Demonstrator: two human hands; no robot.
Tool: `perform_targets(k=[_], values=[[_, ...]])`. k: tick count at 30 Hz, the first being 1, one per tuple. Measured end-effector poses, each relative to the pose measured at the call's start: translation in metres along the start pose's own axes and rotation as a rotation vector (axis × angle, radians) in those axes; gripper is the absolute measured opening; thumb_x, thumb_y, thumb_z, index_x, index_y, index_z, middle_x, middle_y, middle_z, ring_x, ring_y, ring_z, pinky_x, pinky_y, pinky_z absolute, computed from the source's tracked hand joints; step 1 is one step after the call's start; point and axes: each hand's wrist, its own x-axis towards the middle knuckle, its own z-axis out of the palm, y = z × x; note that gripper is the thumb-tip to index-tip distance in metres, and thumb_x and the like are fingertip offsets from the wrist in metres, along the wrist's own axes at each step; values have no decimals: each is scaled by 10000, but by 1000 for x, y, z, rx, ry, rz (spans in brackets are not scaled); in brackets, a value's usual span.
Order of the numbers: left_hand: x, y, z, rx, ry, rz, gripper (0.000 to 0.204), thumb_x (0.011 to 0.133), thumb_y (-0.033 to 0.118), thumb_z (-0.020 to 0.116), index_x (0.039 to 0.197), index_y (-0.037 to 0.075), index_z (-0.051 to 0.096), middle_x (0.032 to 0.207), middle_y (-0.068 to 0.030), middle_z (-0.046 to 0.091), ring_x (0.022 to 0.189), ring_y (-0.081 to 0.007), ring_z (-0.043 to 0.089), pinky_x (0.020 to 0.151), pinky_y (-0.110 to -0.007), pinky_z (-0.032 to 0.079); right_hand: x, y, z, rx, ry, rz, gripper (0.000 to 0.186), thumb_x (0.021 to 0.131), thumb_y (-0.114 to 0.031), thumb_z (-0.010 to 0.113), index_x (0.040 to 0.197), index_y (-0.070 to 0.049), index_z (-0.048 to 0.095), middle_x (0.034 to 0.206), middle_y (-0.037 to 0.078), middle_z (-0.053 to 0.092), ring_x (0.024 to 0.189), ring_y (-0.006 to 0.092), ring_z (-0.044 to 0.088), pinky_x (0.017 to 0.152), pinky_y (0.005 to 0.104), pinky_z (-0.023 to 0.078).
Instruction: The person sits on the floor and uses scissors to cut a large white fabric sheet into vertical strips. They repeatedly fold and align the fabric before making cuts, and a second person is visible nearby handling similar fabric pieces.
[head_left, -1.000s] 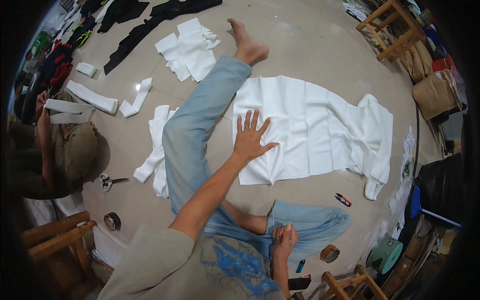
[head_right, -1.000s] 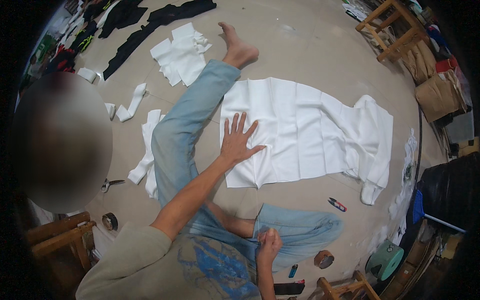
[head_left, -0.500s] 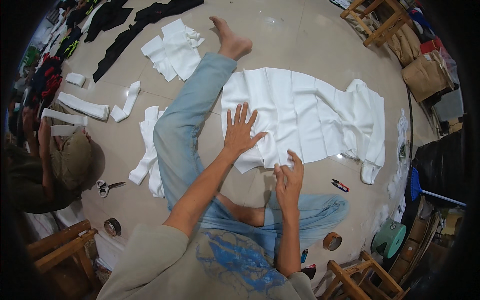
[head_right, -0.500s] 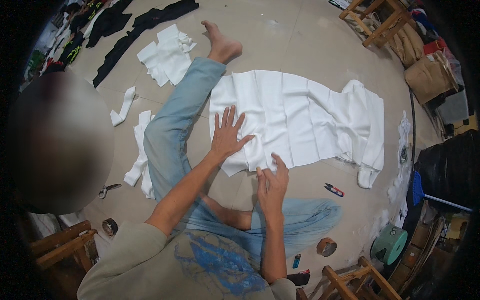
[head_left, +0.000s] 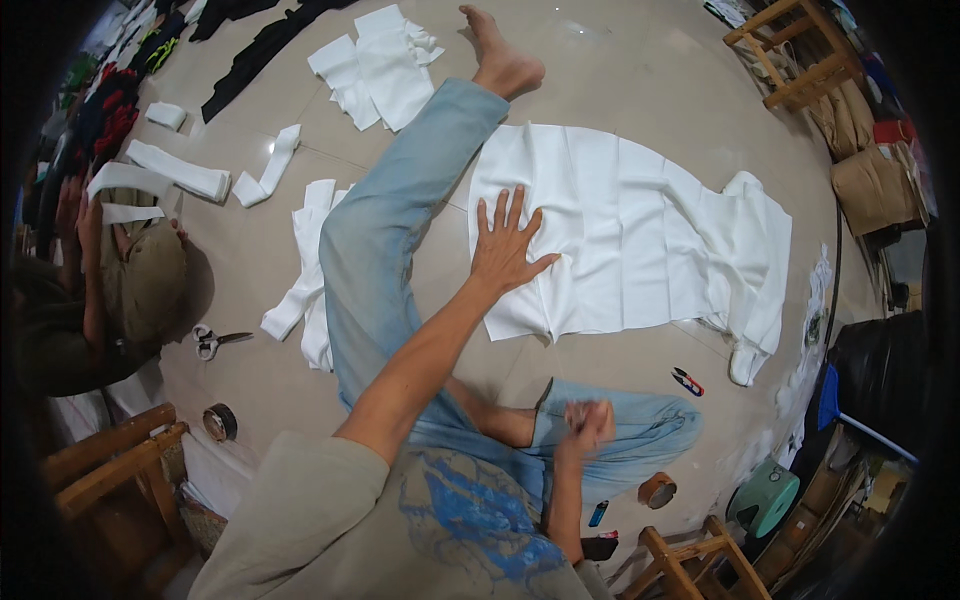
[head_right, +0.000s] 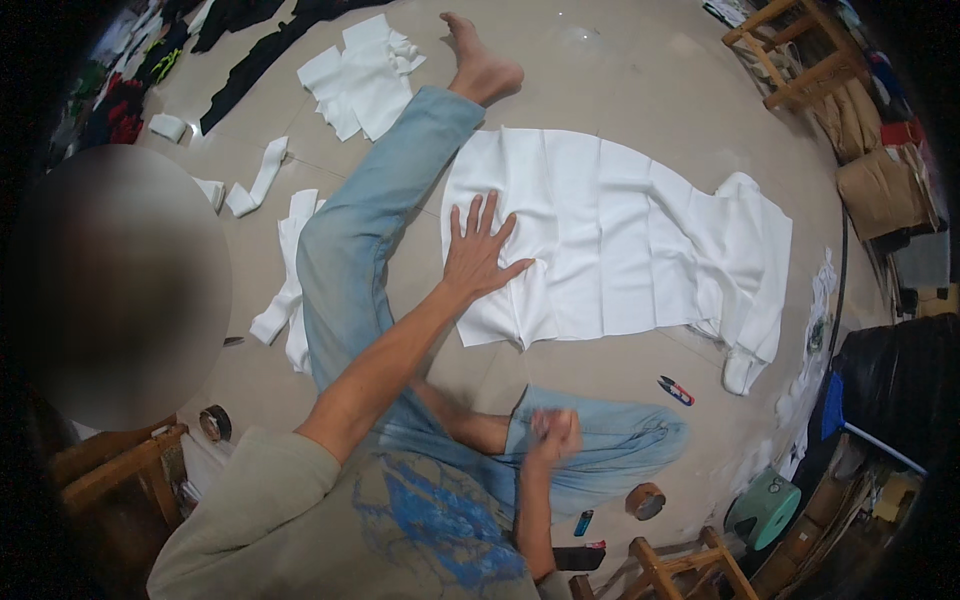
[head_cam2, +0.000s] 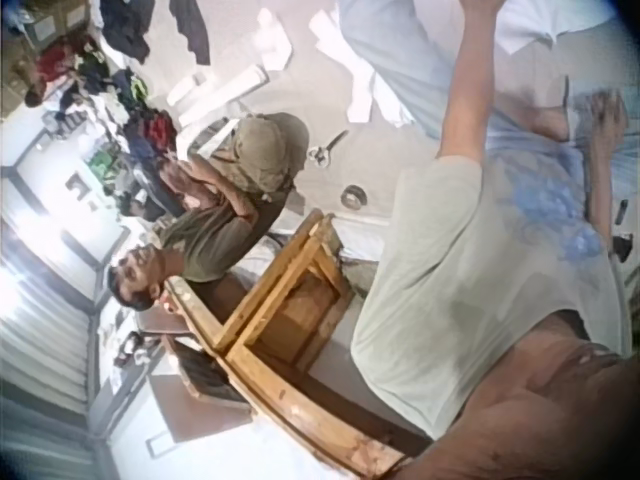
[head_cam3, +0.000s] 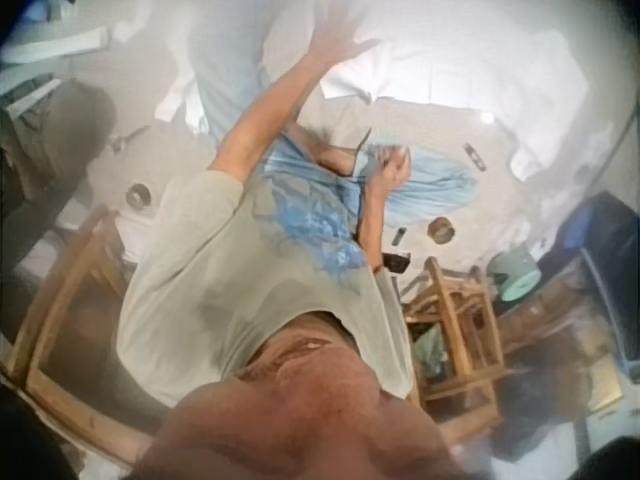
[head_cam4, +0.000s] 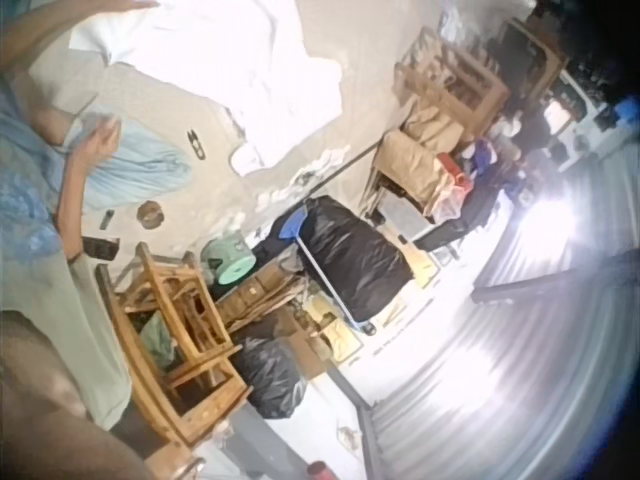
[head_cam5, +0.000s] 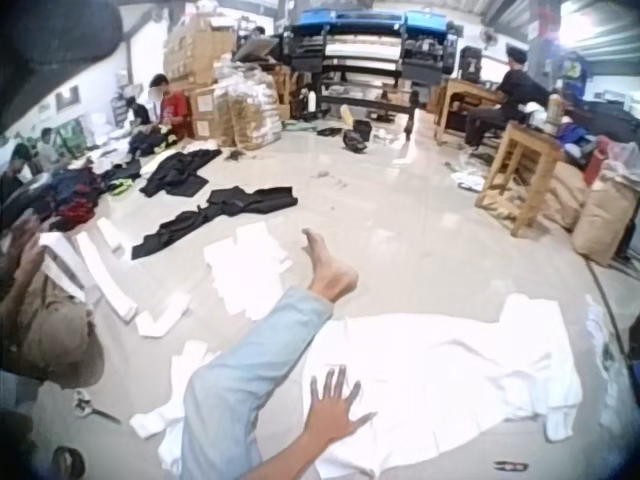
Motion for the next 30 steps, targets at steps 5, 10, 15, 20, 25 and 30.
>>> perform_targets(k=[5, 10, 15, 20, 25, 30], values=[[3, 3, 0, 0, -41, 13, 829, 847, 688, 536, 1467, 145, 447, 1608, -208, 174, 1464, -404, 185, 1160, -621, 91, -13, 17, -16, -380, 27, -207, 404, 996, -322, 572, 792, 25, 551, 714, 99, 571, 601, 209, 537, 584, 362, 467], [2, 3, -3, -10, 26, 33, 806, 858, 643, 562, 1511, 203, 393, 1613, -203, 163, 1451, -416, 206, 1156, -607, 117, 44, -9, 24, -1199, -499, 35, 316, 929, -244, 641, 818, 52, 643, 802, 185, 661, 744, 341, 645, 692, 443, 477], [3, 2, -4, -20, 28, 12, 786, 850, 635, 577, 1490, 202, 431, 1600, -213, 195, 1441, -429, 214, 1148, -611, 129, 73, -43, 58, -762, -222, -712, 334, 974, -222, 583, 758, 30, 629, 796, 133, 658, 741, 269, 623, 754, 390, 469], [5, 5, -6, -48, 61, 26, 763, 843, 622, 584, 1467, 200, 467, 1575, -234, 245, 1436, -438, 216, 1145, -624, 119, 86, -4, 95, 273, -373, -44, 432, 1068, -303, 455, 718, -51, 470, 667, -10, 445, 650, 114, 453, 702, 274, 453], [5, 7, -7, -14, 22, -1, 753, 839, 603, 583, 1471, 214, 457, 1561, -237, 265, 1444, -442, 190, 1142, -649, 89, 56, 3, 78, 385, -88, 86, 428, 1052, -316, 491, 696, -106, 378, 618, -29, 331, 544, 80, 332, 627, 244, 444], [2, 2, -2, -11, -6, -21, 758, 845, 624, 550, 1480, 226, 441, 1577, -217, 244, 1468, -433, 132, 1141, -668, 45, -3, 6, 17, 83, -11, -1, 438, 1046, -307, 482, 675, -118, 348, 587, -23, 341, 513, 93, 310, 578, 265, 397]])
